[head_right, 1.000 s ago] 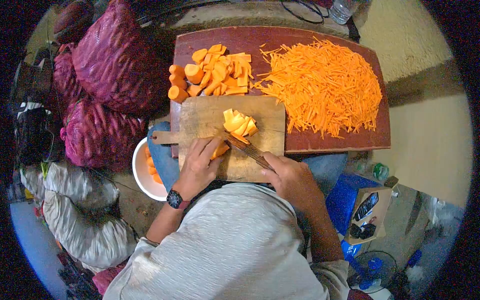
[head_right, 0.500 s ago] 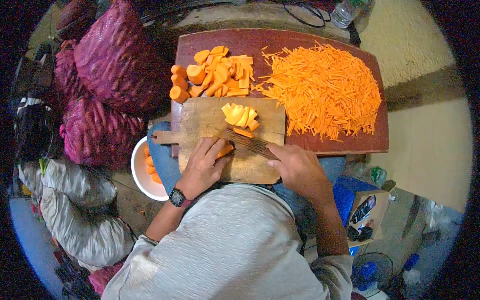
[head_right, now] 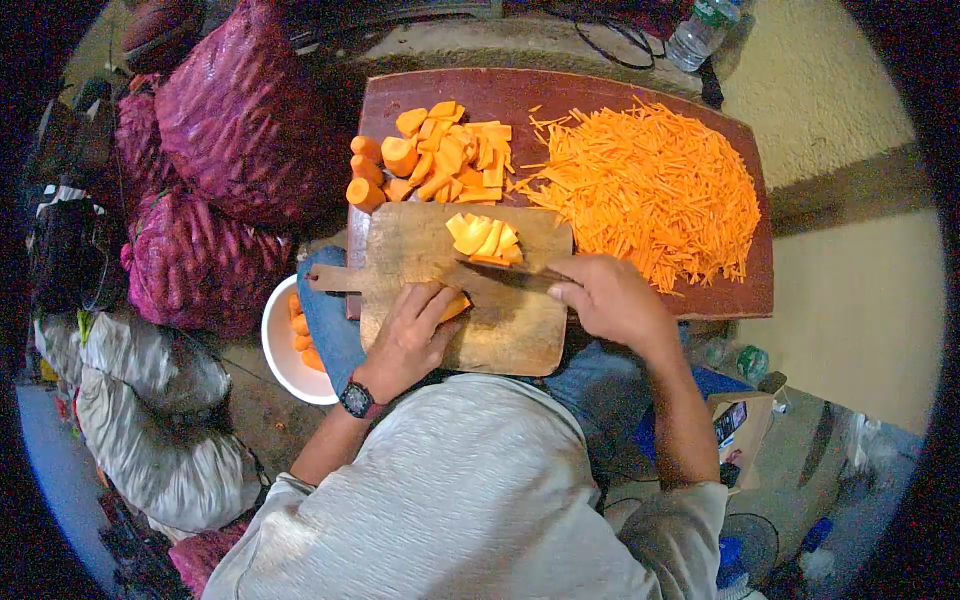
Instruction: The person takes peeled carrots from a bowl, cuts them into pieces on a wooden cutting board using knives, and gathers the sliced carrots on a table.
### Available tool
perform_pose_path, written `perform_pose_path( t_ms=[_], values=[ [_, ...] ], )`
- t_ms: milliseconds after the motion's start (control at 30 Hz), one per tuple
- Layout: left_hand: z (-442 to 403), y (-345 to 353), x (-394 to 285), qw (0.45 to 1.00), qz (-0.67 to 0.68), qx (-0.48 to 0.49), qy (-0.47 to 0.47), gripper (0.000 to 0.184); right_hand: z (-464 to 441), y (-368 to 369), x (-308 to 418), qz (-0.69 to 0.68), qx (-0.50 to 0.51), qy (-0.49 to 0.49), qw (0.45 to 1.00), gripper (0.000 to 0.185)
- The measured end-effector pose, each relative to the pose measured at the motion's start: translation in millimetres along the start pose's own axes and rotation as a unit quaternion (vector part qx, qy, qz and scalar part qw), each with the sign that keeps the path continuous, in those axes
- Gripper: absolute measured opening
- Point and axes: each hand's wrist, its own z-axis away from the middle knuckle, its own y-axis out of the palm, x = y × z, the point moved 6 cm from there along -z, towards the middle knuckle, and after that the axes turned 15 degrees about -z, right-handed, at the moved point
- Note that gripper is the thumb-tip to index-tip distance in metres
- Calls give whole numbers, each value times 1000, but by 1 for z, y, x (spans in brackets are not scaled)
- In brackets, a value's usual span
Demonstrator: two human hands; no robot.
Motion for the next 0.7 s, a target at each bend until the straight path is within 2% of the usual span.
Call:
perform_pose_path(
  t_ms=[133,333,433,533,700],
  values=[
    [0,3,2,1000,7,-10,6,50,-32,-17,0,6,6,-10,1000,36],
    [-2,0,3,1000,16,-19,14,47,-63,-35,-4,62,-58,-38,996,38],
    [0,1,4,999,15,-25,18,47,-53,-32,7,80,-45,-26,995,34],
    [0,3,7,999,23,-22,5,53,-25,-16,12,19,-59,-17,998,32],
    [-4,-1,9,999,35,-3,3,56,17,24,8,-35,-59,43,997,38]
  ],
)
